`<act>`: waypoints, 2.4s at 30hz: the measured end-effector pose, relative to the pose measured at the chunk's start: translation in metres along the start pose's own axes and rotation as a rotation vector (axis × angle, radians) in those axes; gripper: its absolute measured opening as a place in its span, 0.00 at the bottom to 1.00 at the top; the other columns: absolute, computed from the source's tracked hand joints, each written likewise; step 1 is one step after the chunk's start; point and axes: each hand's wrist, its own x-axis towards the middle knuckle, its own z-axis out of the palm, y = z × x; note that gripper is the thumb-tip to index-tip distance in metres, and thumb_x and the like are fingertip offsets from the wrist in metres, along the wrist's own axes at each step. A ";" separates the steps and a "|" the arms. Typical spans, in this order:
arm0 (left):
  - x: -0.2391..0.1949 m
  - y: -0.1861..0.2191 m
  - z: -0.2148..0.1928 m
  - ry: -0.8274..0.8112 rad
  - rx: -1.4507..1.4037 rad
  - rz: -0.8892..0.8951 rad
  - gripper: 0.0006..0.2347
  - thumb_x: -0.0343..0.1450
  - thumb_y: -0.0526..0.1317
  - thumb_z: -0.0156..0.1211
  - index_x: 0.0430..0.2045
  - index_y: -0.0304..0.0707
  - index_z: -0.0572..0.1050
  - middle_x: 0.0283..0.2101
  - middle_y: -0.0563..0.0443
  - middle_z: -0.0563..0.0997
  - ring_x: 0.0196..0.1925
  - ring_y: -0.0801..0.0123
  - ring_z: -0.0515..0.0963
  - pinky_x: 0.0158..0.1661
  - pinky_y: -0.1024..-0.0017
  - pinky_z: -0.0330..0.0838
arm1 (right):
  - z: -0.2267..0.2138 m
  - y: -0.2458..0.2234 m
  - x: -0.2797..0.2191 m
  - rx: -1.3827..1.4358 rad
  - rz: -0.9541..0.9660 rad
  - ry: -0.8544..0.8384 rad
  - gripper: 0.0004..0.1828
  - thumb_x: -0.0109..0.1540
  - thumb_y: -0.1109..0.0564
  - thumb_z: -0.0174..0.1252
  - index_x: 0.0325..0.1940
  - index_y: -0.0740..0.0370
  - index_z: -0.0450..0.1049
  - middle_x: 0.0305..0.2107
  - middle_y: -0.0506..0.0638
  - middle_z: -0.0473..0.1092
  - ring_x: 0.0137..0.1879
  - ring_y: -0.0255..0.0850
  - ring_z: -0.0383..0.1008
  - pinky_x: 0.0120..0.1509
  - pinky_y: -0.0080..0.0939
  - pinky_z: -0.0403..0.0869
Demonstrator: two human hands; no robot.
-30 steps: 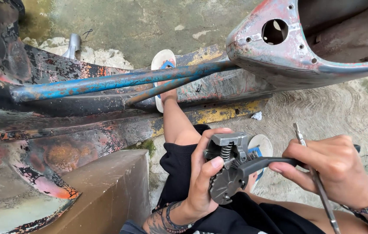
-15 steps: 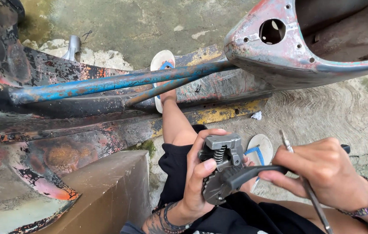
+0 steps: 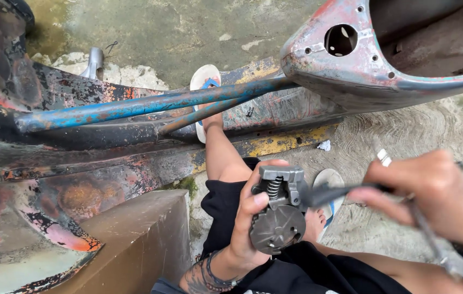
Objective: The person uses a screwdriver to adjust a small metal mechanical component held in the left hand. The person repeatedly inserts and turns the screwdriver into a screw on the component while seated on a concrete step next to a rusty metal frame.
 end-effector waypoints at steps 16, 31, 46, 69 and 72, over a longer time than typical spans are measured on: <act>0.000 -0.007 -0.008 0.011 -0.262 -0.237 0.24 0.71 0.43 0.57 0.61 0.32 0.65 0.52 0.30 0.76 0.45 0.43 0.81 0.39 0.61 0.78 | 0.053 0.178 0.090 -0.687 0.035 0.310 0.16 0.83 0.41 0.73 0.52 0.52 0.81 0.38 0.47 0.74 0.42 0.45 0.77 0.40 0.43 0.65; 0.001 -0.005 -0.006 -0.001 -0.208 -0.205 0.24 0.71 0.43 0.57 0.61 0.31 0.65 0.47 0.32 0.78 0.46 0.46 0.82 0.51 0.59 0.74 | 0.020 0.104 0.079 -0.025 0.001 0.446 0.31 0.90 0.49 0.35 0.66 0.88 0.64 0.45 0.69 0.72 0.49 0.58 0.72 0.57 0.53 0.70; 0.001 -0.006 -0.002 0.025 -0.268 -0.244 0.23 0.72 0.41 0.55 0.62 0.32 0.64 0.48 0.27 0.76 0.47 0.44 0.80 0.40 0.60 0.79 | 0.044 0.085 0.064 0.514 0.301 0.292 0.09 0.68 0.66 0.65 0.49 0.76 0.75 0.40 0.58 0.73 0.43 0.36 0.71 0.48 0.30 0.72; 0.000 0.000 0.001 0.023 -0.214 -0.214 0.24 0.70 0.43 0.55 0.61 0.33 0.62 0.46 0.27 0.76 0.48 0.47 0.80 0.49 0.57 0.76 | 0.060 0.120 0.082 0.484 0.282 0.399 0.12 0.80 0.60 0.55 0.50 0.76 0.75 0.36 0.60 0.73 0.39 0.42 0.76 0.46 0.35 0.80; 0.000 -0.002 0.000 0.011 -0.232 -0.212 0.24 0.70 0.43 0.57 0.60 0.33 0.64 0.51 0.30 0.76 0.48 0.47 0.80 0.49 0.58 0.75 | 0.068 0.125 0.082 0.519 0.271 0.477 0.13 0.80 0.60 0.54 0.53 0.79 0.72 0.35 0.65 0.73 0.40 0.47 0.78 0.46 0.39 0.83</act>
